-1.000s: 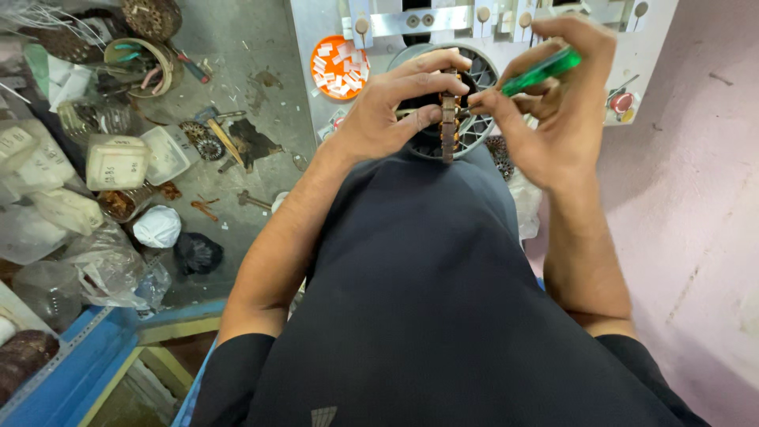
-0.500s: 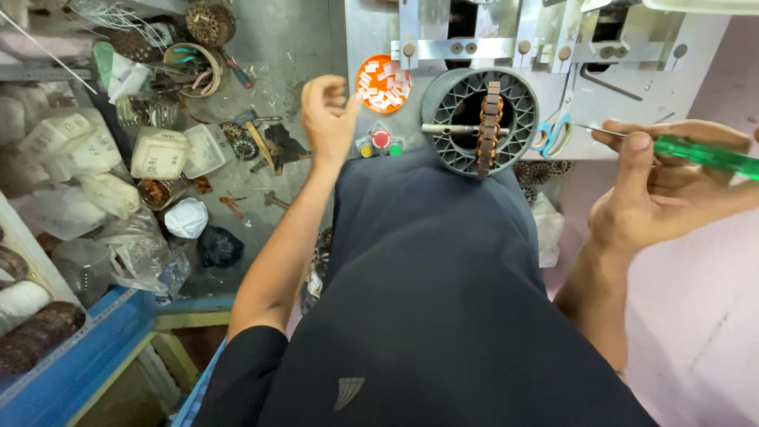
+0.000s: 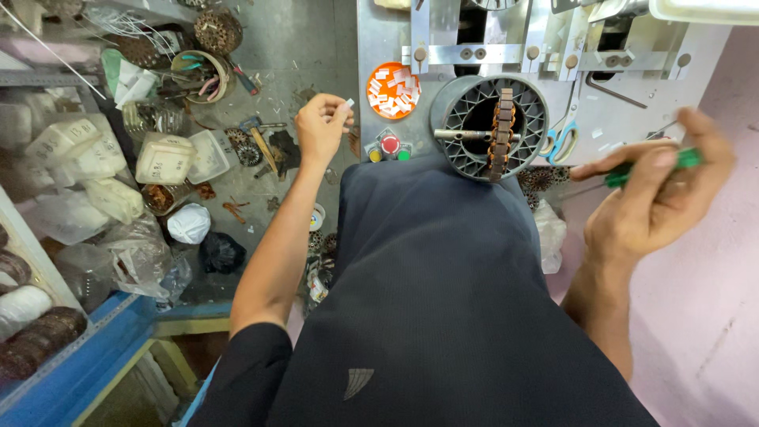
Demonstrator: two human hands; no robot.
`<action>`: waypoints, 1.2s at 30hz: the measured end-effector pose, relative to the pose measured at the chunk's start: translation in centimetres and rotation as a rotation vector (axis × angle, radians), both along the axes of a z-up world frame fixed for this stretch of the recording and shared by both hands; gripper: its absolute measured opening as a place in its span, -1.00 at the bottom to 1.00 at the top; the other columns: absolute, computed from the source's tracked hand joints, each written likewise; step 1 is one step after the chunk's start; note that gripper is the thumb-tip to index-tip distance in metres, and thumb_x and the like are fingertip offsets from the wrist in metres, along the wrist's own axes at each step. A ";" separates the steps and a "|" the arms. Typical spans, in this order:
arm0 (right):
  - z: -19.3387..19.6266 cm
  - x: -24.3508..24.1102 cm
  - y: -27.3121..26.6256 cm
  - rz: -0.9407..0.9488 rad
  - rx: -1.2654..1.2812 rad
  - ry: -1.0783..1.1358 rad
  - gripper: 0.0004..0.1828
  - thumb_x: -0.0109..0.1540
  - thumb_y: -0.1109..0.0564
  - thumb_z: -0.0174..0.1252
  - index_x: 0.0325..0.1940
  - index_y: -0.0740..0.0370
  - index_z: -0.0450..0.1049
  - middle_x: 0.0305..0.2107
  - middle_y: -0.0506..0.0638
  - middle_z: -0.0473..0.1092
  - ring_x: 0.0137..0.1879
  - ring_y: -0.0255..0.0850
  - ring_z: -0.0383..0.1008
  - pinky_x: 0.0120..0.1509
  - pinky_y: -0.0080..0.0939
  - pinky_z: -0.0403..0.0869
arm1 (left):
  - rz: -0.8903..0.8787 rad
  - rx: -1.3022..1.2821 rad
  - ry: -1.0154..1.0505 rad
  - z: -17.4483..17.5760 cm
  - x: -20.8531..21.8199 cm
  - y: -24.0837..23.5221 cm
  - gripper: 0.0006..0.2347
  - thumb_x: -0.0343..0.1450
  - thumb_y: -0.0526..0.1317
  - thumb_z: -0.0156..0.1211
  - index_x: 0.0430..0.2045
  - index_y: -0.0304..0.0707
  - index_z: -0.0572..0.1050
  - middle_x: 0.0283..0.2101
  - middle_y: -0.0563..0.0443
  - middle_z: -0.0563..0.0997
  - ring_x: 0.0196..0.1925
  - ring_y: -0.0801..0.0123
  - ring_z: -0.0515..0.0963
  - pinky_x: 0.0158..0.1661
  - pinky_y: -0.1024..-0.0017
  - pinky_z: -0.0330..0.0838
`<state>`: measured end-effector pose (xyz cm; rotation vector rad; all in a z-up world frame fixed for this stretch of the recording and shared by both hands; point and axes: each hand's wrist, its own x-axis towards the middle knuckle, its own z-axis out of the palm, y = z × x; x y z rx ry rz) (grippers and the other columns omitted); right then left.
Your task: The person works on a motor stator by hand and using a screwdriver to manipulate copper wiring and small components.
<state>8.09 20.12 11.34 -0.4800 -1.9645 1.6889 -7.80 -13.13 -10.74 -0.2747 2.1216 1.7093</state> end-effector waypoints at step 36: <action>-1.5 -0.5 -3.4 0.054 0.181 -0.323 -0.89 0.38 0.41 0.26 -0.04 0.38 0.50 -0.23 0.09 0.50 -0.19 -0.32 0.56 -0.09 -0.41 0.51 | -0.571 0.395 0.463 16.2 2.8 14.1 -0.73 0.35 -0.40 0.26 -0.07 -0.30 0.44 -0.08 -0.06 0.51 -0.09 0.24 0.56 -0.03 0.36 0.46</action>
